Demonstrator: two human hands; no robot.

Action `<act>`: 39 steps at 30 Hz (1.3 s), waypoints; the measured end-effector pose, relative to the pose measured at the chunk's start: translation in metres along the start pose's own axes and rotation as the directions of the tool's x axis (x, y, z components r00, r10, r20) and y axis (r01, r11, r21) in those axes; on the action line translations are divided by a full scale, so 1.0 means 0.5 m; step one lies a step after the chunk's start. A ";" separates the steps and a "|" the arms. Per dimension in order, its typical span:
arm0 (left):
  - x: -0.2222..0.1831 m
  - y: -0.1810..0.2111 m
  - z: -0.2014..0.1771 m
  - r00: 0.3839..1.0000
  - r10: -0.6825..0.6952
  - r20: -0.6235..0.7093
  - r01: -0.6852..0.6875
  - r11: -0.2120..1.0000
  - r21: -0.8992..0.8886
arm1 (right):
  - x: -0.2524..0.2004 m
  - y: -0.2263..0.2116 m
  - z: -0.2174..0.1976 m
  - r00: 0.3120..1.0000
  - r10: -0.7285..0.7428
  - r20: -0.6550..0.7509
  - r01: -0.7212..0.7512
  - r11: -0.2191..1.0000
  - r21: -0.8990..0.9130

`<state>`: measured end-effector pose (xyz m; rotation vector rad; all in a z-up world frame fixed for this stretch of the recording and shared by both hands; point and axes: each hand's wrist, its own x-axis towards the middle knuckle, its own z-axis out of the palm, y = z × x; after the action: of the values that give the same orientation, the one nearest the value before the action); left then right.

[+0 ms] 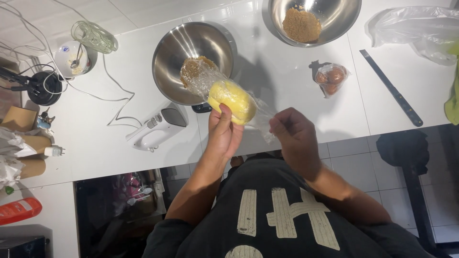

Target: The person unwraps a block of butter, weighs ingredients in bowls using a digital scale, plugs in a hand mixer, and then carefully wraps the butter block in plastic film.

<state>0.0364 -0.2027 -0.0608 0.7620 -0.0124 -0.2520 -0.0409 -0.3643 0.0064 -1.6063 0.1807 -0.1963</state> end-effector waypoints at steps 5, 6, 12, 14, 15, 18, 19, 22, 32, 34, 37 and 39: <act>0.010 0.009 -0.006 0.999 0.006 0.033 -0.005 0.998 -0.057 | 0.006 -0.015 -0.001 0.986 0.169 -0.015 -0.163 0.966 0.200; 0.013 0.014 -0.005 0.999 0.006 0.043 -0.003 0.997 -0.080 | 0.008 -0.014 -0.006 0.991 0.129 -0.025 -0.123 0.978 0.167; 0.012 0.009 -0.028 0.989 -0.076 0.127 0.104 0.969 -0.225 | 0.024 0.016 -0.035 0.998 0.048 0.026 -0.051 0.993 0.107; 0.014 -0.003 -0.030 0.989 -0.083 0.125 0.114 0.959 -0.259 | 0.020 0.017 -0.034 1.000 -0.014 0.021 0.012 0.995 0.095; 0.014 -0.010 -0.031 0.989 -0.090 0.120 0.122 0.948 -0.293 | 0.017 0.017 -0.034 0.997 -0.075 0.019 0.073 0.994 0.084; 0.035 -0.027 -0.070 0.985 -0.153 0.080 0.172 0.912 -0.373 | 0.019 0.041 -0.039 0.963 -0.269 0.016 0.268 0.962 0.052; 0.037 -0.024 -0.068 0.986 -0.149 0.078 0.167 0.912 -0.374 | 0.017 0.042 -0.035 0.962 -0.271 0.020 0.270 0.961 0.054; 0.041 -0.008 -0.050 0.986 -0.153 0.065 0.165 0.876 -0.454 | 0.011 0.049 -0.023 0.903 -0.428 0.041 0.420 0.899 0.128; 0.034 -0.015 -0.062 0.993 -0.117 0.025 0.118 0.921 -0.371 | -0.005 0.016 -0.024 0.777 -0.625 0.076 0.624 0.750 -0.218; 0.030 -0.034 -0.086 0.990 -0.136 0.034 0.139 0.930 -0.340 | 0.013 -0.017 -0.010 0.869 -0.492 -0.053 0.469 0.853 -0.230; 0.033 -0.078 -0.135 0.980 -0.200 0.022 0.200 0.950 -0.239 | 0.045 -0.044 0.015 0.967 0.007 0.254 -0.006 1.000 -0.004; 0.018 -0.071 -0.093 0.977 -0.212 0.025 0.212 0.950 -0.228 | 0.057 -0.005 0.026 0.962 0.005 0.271 0.013 0.998 -0.064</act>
<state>0.0422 -0.1977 -0.1193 0.5318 0.0977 -0.4508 -0.0102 -0.3585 0.0086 -1.6807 -0.0286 0.0290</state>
